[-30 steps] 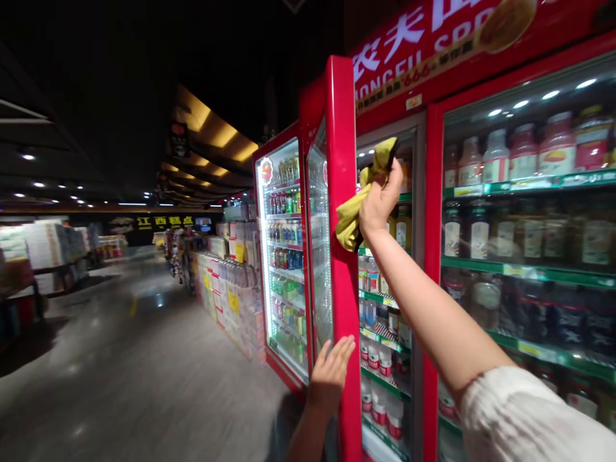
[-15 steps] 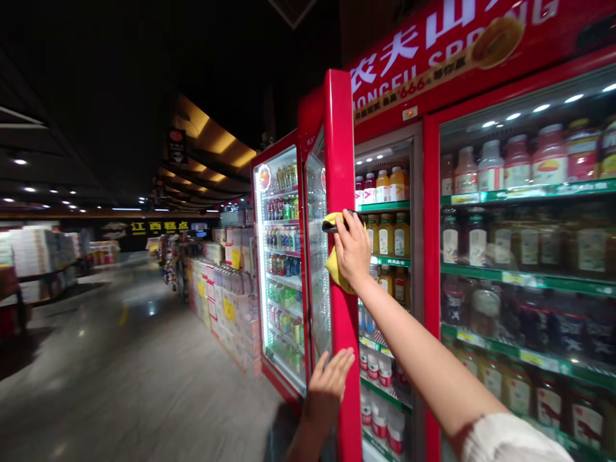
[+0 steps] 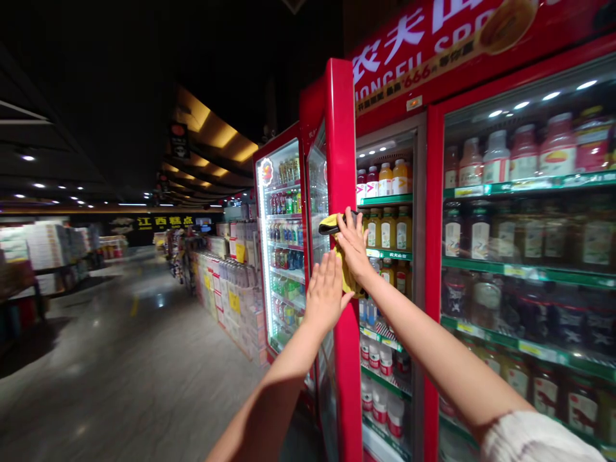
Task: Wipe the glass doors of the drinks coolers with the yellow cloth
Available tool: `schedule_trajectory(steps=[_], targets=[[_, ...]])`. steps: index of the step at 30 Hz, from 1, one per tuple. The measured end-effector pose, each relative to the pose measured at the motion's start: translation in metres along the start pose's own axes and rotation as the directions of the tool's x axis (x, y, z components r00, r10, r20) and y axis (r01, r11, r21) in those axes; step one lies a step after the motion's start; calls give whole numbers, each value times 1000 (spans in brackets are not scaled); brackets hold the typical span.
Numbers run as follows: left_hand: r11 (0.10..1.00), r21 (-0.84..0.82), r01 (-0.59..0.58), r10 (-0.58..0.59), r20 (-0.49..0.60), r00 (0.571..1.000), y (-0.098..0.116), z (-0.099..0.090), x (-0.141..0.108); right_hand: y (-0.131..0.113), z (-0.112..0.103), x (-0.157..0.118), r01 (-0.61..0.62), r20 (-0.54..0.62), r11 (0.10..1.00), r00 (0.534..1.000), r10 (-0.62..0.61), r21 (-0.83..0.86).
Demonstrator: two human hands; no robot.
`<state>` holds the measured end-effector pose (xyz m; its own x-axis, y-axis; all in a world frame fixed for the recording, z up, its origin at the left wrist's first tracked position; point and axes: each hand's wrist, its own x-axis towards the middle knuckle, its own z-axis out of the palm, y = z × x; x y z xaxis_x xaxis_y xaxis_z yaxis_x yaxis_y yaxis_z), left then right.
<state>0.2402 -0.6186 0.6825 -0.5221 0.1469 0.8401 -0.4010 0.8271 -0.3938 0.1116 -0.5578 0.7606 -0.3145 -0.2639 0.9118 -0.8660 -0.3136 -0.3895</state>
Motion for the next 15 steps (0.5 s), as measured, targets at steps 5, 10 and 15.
schedule_trajectory(steps=[5, 10, 15], targets=[[998, 14, -65, 64, 55, 996, -12, -12, 64, -3, -9, 0, -81, 39, 959, 997, 73, 273], [991, -60, -117, 117, -5, 993, -12, -14, 86, 3, -14, 3, -33, -1, 868, 999, 38, 495], [993, -64, -98, 96, -32, 995, -13, 0, 73, 17, -28, -3, 10, -103, 873, 994, 46, 487]])
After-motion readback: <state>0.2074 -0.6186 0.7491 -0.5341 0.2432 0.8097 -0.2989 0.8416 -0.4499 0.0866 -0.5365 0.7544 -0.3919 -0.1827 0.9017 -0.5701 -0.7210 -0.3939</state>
